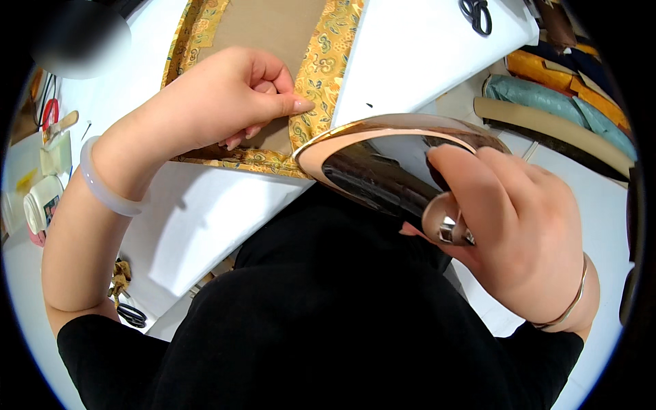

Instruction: The person aligns and presses a patterned gold ribbon along the edges of a rectangular cardboard frame, then uses a hot iron to secure the ribbon in place. The person repeatedly adjusts the ribbon and irons different sections to ensure adhesion.

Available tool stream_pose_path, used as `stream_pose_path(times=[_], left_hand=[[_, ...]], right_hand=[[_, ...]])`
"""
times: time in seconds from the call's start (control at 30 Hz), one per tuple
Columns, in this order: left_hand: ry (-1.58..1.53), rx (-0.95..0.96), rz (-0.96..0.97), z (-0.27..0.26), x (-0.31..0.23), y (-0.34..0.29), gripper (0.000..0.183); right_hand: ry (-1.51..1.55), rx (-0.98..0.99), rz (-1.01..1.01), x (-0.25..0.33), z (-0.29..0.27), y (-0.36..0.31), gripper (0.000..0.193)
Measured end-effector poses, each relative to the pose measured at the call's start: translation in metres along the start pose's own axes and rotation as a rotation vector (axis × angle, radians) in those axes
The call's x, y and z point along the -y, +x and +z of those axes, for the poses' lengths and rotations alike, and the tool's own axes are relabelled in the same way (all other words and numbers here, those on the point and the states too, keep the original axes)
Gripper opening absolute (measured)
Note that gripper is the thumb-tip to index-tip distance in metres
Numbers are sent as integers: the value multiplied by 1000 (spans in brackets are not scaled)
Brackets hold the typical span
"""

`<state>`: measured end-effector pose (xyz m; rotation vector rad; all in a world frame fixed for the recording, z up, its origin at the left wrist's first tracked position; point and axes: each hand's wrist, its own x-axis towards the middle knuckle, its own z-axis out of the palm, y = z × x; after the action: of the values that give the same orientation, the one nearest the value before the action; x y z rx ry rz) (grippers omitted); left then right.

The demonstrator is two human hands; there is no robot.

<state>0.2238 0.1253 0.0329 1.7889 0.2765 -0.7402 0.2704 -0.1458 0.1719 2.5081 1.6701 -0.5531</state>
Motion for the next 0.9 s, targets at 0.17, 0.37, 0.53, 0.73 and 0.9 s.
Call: stream_pose_path(times=[0.17,0.37,0.53,0.73,0.9], left_hand=[[-75,-73,-19,0,3,-8,28],[-279,-394,264,4,32,-2,31],[795,-1180,577,-30,3,-4,47],[546,-964,299,-58,26,15,31],[535,-921,180,-50,31,-26,28]], right_hand=[[74,-42,-41,-4,-2,12,46],[116,-62,-74,-28,-20,10,48],[139,-291,38,-60,-36,-3,45],[85,-479,83,-93,-44,-13,49],[130,-536,192,-118,-39,-36,52]])
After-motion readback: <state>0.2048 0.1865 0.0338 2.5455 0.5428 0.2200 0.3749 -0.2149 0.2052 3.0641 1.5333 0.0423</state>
